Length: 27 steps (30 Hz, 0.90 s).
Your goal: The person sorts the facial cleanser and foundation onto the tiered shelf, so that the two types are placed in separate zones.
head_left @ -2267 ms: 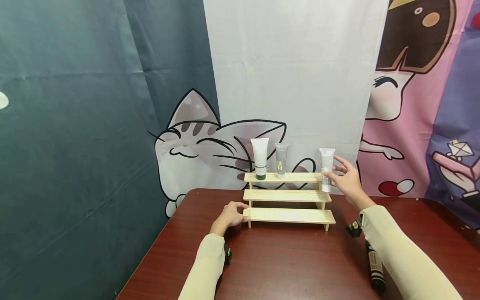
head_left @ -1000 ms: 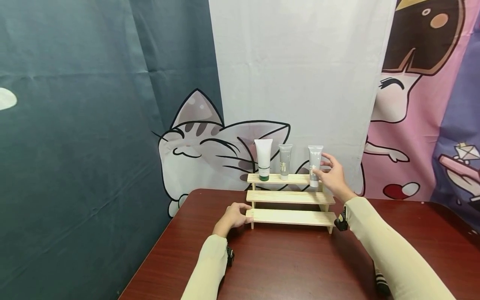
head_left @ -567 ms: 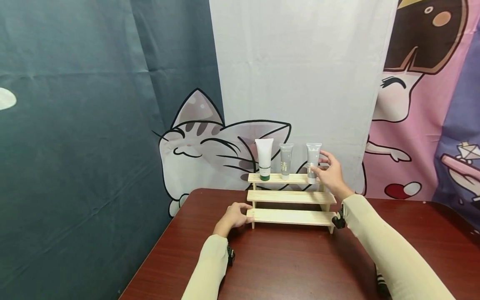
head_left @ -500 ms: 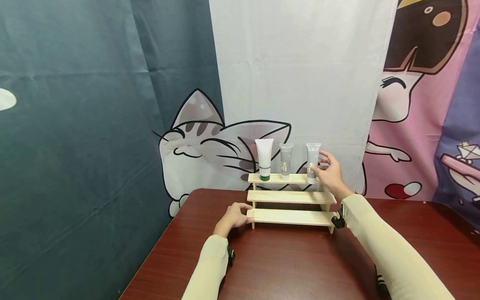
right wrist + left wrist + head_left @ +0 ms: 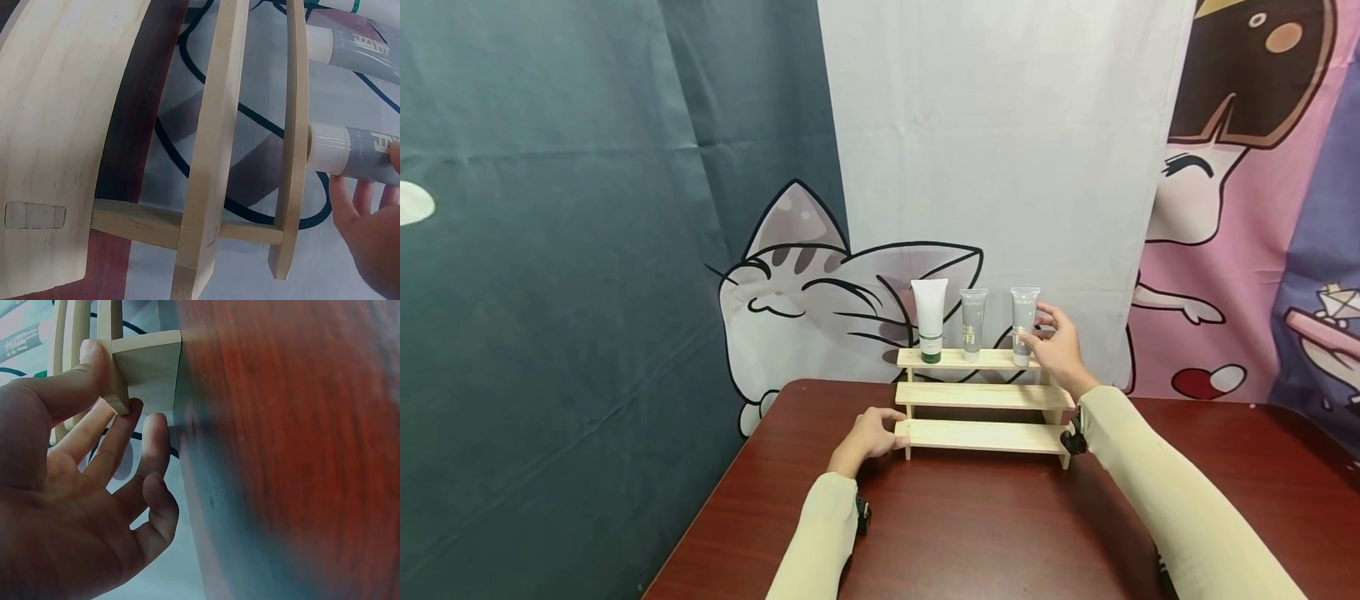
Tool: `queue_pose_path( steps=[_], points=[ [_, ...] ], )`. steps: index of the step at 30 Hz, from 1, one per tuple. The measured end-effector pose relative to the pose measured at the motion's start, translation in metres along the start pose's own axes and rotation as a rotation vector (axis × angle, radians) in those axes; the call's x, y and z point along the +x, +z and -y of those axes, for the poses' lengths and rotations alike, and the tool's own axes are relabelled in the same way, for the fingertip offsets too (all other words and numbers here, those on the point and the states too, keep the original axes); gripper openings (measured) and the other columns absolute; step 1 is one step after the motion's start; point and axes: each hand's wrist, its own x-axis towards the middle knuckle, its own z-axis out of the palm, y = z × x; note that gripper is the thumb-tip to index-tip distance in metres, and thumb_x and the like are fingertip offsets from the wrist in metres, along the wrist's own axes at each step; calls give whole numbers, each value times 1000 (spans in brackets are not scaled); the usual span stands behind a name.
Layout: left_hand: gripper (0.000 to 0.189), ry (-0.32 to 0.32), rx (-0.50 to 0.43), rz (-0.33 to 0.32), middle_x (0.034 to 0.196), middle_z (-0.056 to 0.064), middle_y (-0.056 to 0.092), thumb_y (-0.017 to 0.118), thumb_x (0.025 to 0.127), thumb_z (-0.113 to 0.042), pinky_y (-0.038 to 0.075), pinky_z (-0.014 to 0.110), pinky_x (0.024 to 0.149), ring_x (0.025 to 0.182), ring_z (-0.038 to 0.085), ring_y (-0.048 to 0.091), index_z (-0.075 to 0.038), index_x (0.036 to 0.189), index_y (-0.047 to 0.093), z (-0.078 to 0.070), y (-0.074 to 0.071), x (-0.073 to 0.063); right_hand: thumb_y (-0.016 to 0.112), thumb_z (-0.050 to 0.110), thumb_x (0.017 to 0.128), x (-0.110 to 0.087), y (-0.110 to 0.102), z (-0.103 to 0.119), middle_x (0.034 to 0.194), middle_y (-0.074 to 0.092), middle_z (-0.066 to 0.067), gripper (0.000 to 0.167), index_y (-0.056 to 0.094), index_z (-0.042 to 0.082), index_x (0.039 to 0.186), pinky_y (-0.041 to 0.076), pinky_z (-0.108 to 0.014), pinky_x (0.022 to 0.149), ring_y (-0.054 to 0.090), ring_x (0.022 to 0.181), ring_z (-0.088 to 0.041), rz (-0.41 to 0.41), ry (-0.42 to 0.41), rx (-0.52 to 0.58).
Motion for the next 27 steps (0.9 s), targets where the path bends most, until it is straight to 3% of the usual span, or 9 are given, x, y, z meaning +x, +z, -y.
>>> queue_pose_path(
  steps=[14, 27],
  points=[
    [38, 8, -6, -6, 127, 18, 62, 85, 79, -23, 47, 43, 91, 116, 31, 52, -20, 116, 74, 0, 0, -1, 64, -5, 92, 3, 4, -2, 124, 49, -27, 61, 39, 0, 147, 46, -12, 71, 55, 113, -42, 25, -12, 45],
    [38, 3, 2, -14, 121, 14, 65, 85, 79, -24, 48, 41, 87, 108, 29, 53, -22, 115, 74, 1, 2, 2, 64, 0, 94, 3, 2, -4, 130, 49, -30, 61, 36, 0, 149, 45, -10, 75, 52, 118, -44, 61, -8, 55]
  ],
)
